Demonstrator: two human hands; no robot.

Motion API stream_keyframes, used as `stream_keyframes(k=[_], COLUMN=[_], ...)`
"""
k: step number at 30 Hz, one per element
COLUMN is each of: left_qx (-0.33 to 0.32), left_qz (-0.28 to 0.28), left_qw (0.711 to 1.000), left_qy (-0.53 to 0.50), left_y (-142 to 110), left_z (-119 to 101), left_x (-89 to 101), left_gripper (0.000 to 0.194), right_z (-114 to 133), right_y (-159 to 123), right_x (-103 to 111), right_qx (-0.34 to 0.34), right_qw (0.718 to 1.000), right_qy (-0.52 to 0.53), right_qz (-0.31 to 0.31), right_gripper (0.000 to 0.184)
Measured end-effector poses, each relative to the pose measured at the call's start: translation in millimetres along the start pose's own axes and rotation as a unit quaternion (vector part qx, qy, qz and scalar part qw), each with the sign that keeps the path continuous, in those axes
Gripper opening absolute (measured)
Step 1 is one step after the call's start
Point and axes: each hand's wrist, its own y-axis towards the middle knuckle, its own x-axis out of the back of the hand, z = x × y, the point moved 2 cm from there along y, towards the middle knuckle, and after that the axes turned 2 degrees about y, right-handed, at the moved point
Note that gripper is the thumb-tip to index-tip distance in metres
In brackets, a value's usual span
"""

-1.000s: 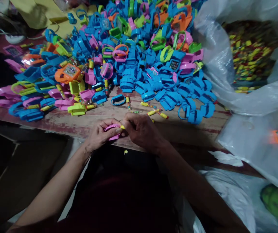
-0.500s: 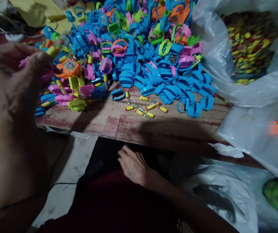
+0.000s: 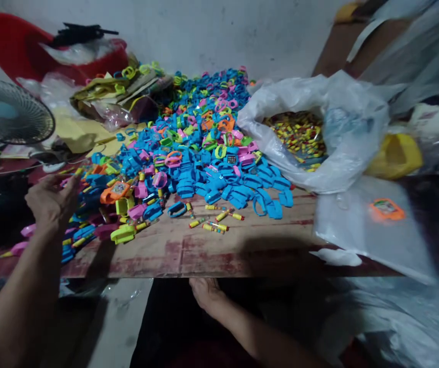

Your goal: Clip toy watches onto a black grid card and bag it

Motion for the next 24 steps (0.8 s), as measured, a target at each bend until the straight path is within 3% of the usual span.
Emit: stream_keyframes(k=[4,7,9,12,15,18,22,24], left_qx=[-0.003,-0.025,-0.034,-0.084,-0.147,-0.162,-0.134,-0.126], left_qz=[0.011,0.013,-0.009,-0.058,-0.027,0.08,0.229,0.261], left_qw=[1.0,0.999,0.998,0.994,0.988,0.978,0.944,0.934], left_qy=[0.024,0.043,0.055,0.047,-0.04,-0.105,-0.194,-0.209], left_y=[-11.3,-17.1,-18.9,-24.9,-43.1,-75.4,-122.5,-139.1], left_z=[-0.7,-0.8,-3.7,-22.8,-58.6,-95.4,-124.9,-131.7], left_x=[-12.0,-13.2,-9.4,2.3,12.4,12.9,0.5,-7.3], left_gripper=[0.025,0.023,0.027,0.03,0.032,0.028,0.024,0.025], right_z=[3.2,14.4,22.8,30.3,33.7,30.6,15.9,9.9], right_y=[-21.2,-42.9,-56.9,-73.2,-77.9,-63.1,-13.0,17.1], right_x=[34.1,57.5,72.7,98.1,129.2,161.8,189.9,194.4], right_qx=[-0.015,-0.031,-0.018,-0.005,0.027,0.061,0.014,-0.022], right_qw=[0.993,0.946,0.914,0.904,0.906,0.927,0.976,0.985], right_qy=[0.109,0.291,0.365,0.396,0.387,0.351,0.206,0.095], right_qz=[0.042,0.143,0.173,0.163,0.171,0.119,-0.071,-0.145], right_gripper=[0.03,0.015,0.016,0.013,0.016,0.022,0.014,0.014])
